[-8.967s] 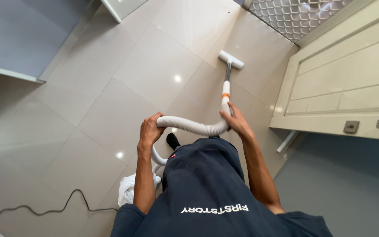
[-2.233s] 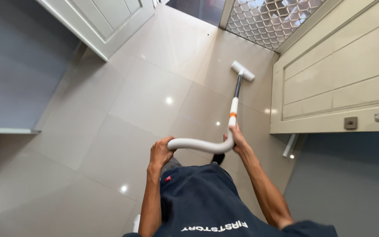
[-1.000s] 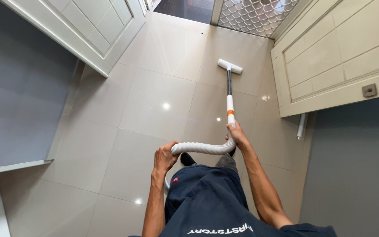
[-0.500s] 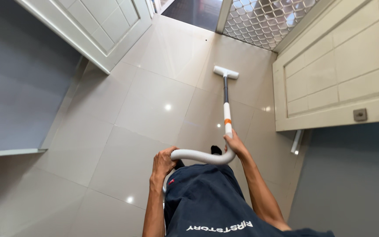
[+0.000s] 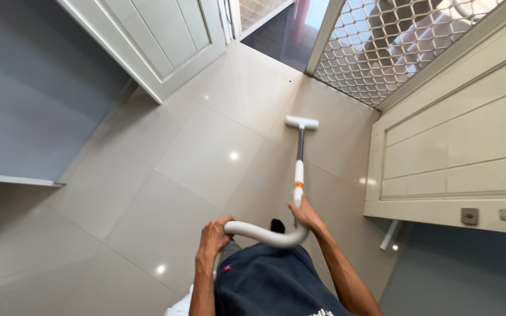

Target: The person vacuums a tiled floor in a room using a white canister vacuum cleaner with a long hose and floor nozzle. They move the vacuum head back and forth across the floor, covering areas near white cabinets and a patterned rug.

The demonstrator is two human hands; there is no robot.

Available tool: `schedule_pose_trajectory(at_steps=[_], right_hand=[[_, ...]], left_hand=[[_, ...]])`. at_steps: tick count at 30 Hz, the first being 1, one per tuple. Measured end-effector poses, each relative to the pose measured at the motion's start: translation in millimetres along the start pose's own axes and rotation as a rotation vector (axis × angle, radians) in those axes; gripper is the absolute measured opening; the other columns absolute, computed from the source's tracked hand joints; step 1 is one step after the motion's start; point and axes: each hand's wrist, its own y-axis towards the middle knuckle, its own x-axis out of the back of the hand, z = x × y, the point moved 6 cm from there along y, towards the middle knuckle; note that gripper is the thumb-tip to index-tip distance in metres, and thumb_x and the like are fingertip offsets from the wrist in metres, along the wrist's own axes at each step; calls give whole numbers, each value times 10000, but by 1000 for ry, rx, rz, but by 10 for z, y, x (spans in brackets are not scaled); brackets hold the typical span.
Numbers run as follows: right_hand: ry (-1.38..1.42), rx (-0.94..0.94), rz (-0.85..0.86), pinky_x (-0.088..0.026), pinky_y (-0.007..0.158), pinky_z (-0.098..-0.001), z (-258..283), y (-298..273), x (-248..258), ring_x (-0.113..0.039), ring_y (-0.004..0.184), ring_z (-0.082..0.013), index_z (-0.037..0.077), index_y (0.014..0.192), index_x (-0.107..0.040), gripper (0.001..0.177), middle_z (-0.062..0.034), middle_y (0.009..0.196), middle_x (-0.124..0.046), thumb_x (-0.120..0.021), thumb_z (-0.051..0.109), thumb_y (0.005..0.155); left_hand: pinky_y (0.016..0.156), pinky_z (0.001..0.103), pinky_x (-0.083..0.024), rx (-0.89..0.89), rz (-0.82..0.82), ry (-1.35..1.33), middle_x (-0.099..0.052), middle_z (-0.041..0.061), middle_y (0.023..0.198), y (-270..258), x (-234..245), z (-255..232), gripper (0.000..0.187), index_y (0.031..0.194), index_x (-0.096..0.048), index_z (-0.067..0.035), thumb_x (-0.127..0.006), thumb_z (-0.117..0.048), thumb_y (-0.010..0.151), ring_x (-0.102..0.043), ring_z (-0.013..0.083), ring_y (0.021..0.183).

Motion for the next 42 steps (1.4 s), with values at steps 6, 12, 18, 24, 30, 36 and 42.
schedule_pose_trajectory(at_steps=[6, 12, 18, 24, 30, 36, 42], right_hand=[[302, 43, 29, -516, 420, -411, 291, 699, 351, -564, 486, -212, 63, 1373, -339, 487, -89, 752, -538, -542, 272, 982], [228, 101, 146, -532, 432, -385, 527, 82, 35, -588, 478, -213, 56, 1344, -412, 405, -118, 759, -556, -469, 314, 1037], [149, 70, 131, -549, 454, -406, 354, 549, -66, -617, 494, -239, 46, 1493, -284, 574, -109, 787, -577, -478, 245, 990], [60, 155, 37, -611, 520, -421, 857, 1041, 110, -688, 628, -273, -49, 1463, -377, 591, -174, 954, -652, -532, 268, 989], [-452, 225, -136, -525, 914, -483, 1234, 500, -74, -694, 958, -377, 18, 1504, -455, 625, -286, 1121, -734, -554, 376, 1001], [-351, 65, -171, -550, 889, -462, 1600, 931, -217, -725, 819, -310, 44, 1534, -416, 646, -232, 1054, -752, -530, 348, 976], [-69, -16, -210, -586, 762, -406, 1758, 1041, -411, -721, 669, -258, 83, 1557, -374, 700, -152, 992, -725, -585, 344, 943]], left_hand=[[792, 457, -570, 79, -39, -54, -761, 126, 942, -11, -94, -163, 283, 1048, -742, -178, -835, -166, 782, -724, 363, 915], [797, 446, -574, 159, -93, -55, -790, 69, 951, -171, 197, 2, 366, 1040, -741, -206, -848, -150, 695, -746, 321, 919], [829, 449, -578, 232, 10, 22, -781, 91, 966, -103, 187, 191, 392, 1095, -742, -247, -874, -321, 734, -736, 335, 948], [816, 463, -574, 245, 7, -34, -782, 106, 967, 234, 225, 273, 402, 1120, -739, -227, -865, -365, 764, -737, 343, 945], [806, 435, -595, 205, -24, -103, -796, 80, 957, 442, 574, 627, 439, 1098, -741, -211, -894, -290, 694, -759, 307, 932], [829, 436, -595, 214, 71, -66, -791, 101, 940, 816, 808, 857, 407, 1134, -725, -198, -865, -314, 770, -765, 311, 912], [797, 471, -575, 151, 6, -56, -769, 140, 932, 1023, 1154, 1081, 350, 1086, -733, -167, -863, -252, 772, -730, 369, 920]])
